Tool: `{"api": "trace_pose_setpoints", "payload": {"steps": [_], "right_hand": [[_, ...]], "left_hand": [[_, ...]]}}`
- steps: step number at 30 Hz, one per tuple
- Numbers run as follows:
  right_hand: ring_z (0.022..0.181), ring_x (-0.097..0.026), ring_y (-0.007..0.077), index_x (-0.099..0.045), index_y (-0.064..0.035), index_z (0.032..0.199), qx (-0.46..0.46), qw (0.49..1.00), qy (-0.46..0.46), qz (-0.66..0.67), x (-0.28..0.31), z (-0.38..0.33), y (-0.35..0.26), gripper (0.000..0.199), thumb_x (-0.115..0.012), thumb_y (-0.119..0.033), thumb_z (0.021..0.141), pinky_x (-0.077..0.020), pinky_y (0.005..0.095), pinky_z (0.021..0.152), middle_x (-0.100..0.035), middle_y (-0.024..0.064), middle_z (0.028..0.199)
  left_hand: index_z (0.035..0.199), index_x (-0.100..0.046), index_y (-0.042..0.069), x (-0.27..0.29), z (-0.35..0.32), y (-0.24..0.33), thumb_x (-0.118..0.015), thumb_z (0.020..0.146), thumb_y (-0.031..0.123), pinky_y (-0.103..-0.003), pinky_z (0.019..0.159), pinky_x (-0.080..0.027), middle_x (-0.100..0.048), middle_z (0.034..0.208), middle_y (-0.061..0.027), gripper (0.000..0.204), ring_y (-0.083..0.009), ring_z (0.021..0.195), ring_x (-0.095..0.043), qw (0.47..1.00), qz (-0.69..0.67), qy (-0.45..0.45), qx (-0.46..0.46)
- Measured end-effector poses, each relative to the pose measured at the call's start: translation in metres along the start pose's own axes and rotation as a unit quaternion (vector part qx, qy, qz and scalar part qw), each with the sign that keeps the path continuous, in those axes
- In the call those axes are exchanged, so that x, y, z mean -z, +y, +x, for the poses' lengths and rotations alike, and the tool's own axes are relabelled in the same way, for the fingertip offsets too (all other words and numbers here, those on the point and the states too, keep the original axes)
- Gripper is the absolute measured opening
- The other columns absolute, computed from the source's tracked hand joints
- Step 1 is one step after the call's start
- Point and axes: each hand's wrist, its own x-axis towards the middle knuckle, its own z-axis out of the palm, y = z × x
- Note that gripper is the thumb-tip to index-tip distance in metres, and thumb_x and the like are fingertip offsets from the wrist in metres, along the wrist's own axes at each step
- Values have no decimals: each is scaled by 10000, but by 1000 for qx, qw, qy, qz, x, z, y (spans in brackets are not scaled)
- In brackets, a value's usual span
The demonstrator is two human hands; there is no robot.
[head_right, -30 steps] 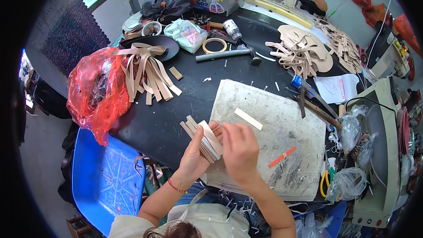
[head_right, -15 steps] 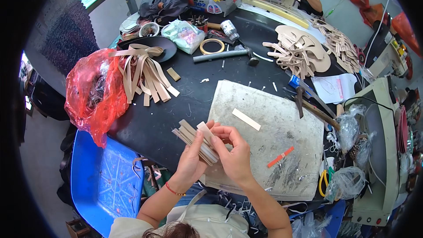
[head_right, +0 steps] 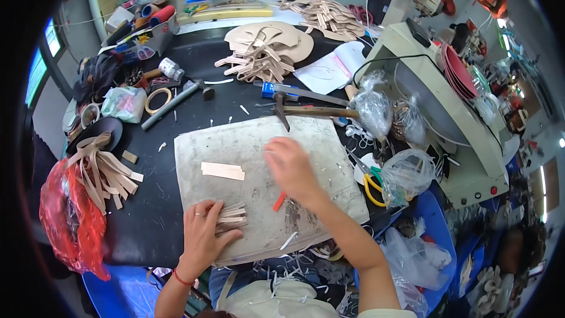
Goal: The person assembles beige shoe components by hand, inserting thin leather strips into slots on the shoe upper. They repeatedly pick up strips, align them with the shoe, and press them into place. The person also uses scissors to trim the leather strips to the correct length.
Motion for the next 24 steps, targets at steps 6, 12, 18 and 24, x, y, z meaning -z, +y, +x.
{"api": "trace_pose_setpoints", "payload": {"steps": [6, 12, 18, 24], "right_hand": [[954, -587, 260, -629, 21, 1016, -223, 959, 54, -165, 122, -120, 99, 205, -555, -115, 881, -450, 349, 836, -628, 151, 1002], [1141, -488, 367, -477, 12, 1244, -238, 930, -57, -275, 151, -166, 113, 406, -501, -16, 840, -359, 402, 973, -528, 219, 1221], [827, -559, 330, -460, -73, 1252, -316, 906, -90, -266, 168, -138, 121, 600, -553, 39, 670, -440, 390, 778, -557, 166, 888], [571, -495, 109, -467, -62, 1222, -347, 931, -67, -88, 202, -109, 133, 540, -596, 49, 710, -416, 240, 537, -523, 21, 690]], "left_hand": [[1276, -467, 32, 15, -6, -10, -748, 734, 327, -421, 942, -399, -506, 1193, -170, 678, -349, 1119, -471, 994, -93, 45, -20], [1013, -618, 25, 69, -11, -100, -634, 827, 145, -388, 805, -477, -621, 998, -164, 223, -328, 933, -594, 966, 46, 196, 162], [920, -619, 24, 123, 13, -207, -516, 881, 122, -431, 732, -477, -614, 879, -169, 147, -353, 839, -592, 922, 197, 276, 186], [912, -634, 55, 166, 81, -313, -541, 812, 116, -429, 767, -457, -641, 890, -124, 149, -308, 866, -610, 862, 450, 133, 194]]}}
